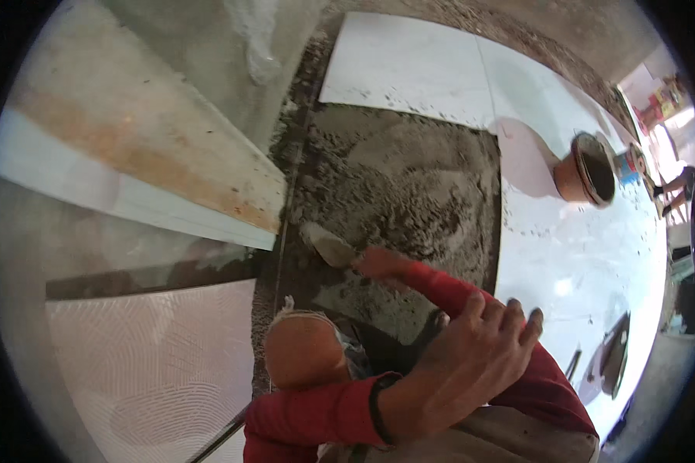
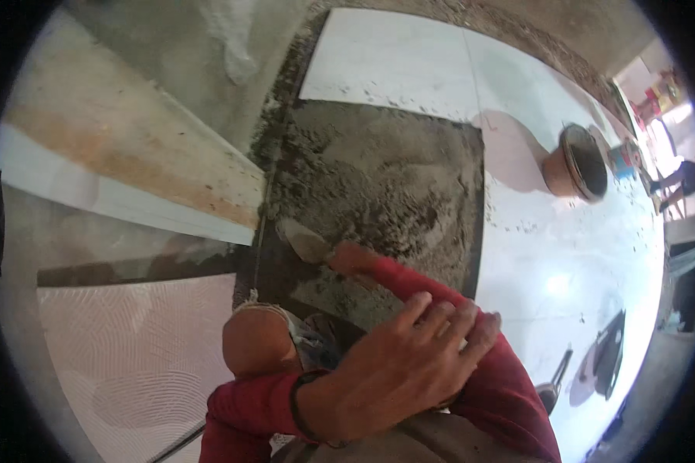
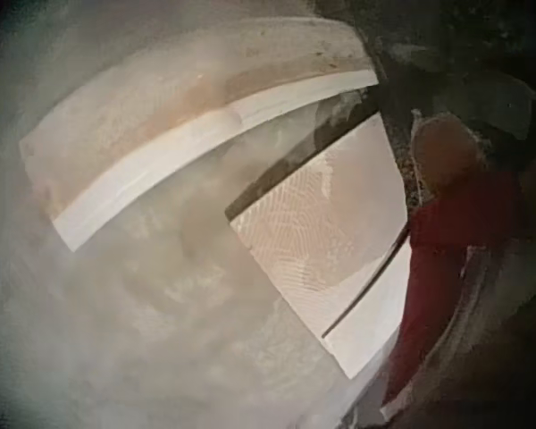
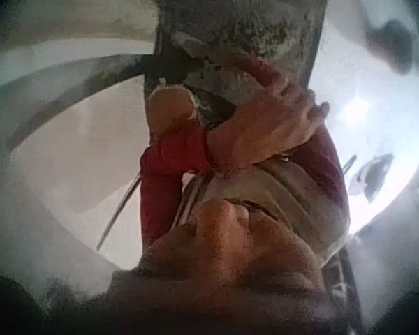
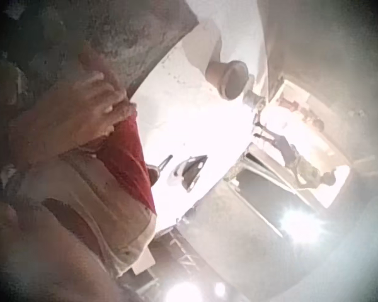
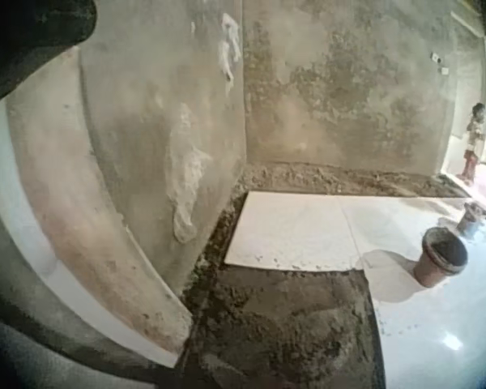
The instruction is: The person mixes wet mortar in buckets using a trowel, pours water from a yellow jug, and spreads the mortar onto the floor to prepare for laying tiles.
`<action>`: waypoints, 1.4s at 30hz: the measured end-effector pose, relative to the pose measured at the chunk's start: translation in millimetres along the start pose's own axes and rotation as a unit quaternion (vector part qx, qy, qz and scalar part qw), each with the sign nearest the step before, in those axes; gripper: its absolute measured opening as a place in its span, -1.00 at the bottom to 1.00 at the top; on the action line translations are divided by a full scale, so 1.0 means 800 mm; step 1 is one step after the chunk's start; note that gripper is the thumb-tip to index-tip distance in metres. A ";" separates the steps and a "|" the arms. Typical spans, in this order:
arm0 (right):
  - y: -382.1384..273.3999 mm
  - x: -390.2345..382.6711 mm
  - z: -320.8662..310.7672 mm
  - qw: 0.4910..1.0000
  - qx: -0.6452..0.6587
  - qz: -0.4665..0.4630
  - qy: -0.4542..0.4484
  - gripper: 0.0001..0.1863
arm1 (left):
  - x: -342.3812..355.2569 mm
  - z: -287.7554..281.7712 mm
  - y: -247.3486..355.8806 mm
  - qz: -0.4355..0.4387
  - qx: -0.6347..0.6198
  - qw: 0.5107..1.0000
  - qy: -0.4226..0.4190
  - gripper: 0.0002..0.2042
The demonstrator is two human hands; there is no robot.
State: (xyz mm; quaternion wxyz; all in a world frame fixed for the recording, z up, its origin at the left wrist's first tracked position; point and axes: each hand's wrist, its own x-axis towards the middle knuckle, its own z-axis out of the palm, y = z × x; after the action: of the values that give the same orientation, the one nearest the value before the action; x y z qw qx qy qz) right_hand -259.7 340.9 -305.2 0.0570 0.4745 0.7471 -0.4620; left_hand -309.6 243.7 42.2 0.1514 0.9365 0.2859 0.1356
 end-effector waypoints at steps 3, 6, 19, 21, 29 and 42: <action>0.002 -0.023 -0.023 0.951 -0.232 -0.202 0.021 -0.75 | -0.023 -0.011 0.002 -0.039 -0.007 0.999 -0.015 -0.59; 0.025 -0.035 -0.104 0.878 -0.334 -0.256 0.228 -0.83 | -0.057 -0.025 0.002 -0.107 -0.031 0.994 -0.004 -0.59; -0.042 0.032 -0.132 1.000 0.013 0.006 -0.012 -0.33 | -0.029 -0.023 -0.036 -0.037 0.013 0.994 0.106 -0.67; -0.050 0.014 -0.114 0.998 -0.059 -0.017 -0.018 -0.37 | -0.032 -0.023 -0.036 -0.039 0.013 0.999 0.035 -0.70; -0.088 -0.030 -0.019 0.928 -0.362 -0.091 0.015 -0.64 | -0.035 -0.018 -0.041 -0.075 0.035 0.993 0.083 -0.84; 0.034 0.234 -0.238 0.894 -0.428 -0.052 0.122 -0.76 | -0.060 -0.026 -0.069 -0.102 0.002 0.989 0.108 -0.76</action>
State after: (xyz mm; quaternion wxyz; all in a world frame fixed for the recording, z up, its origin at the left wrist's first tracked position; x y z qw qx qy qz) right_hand -273.4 609.0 -312.4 0.1389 0.4168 0.8975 -0.0385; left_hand -382.5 264.0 33.0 0.1310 0.8826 0.3949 0.2188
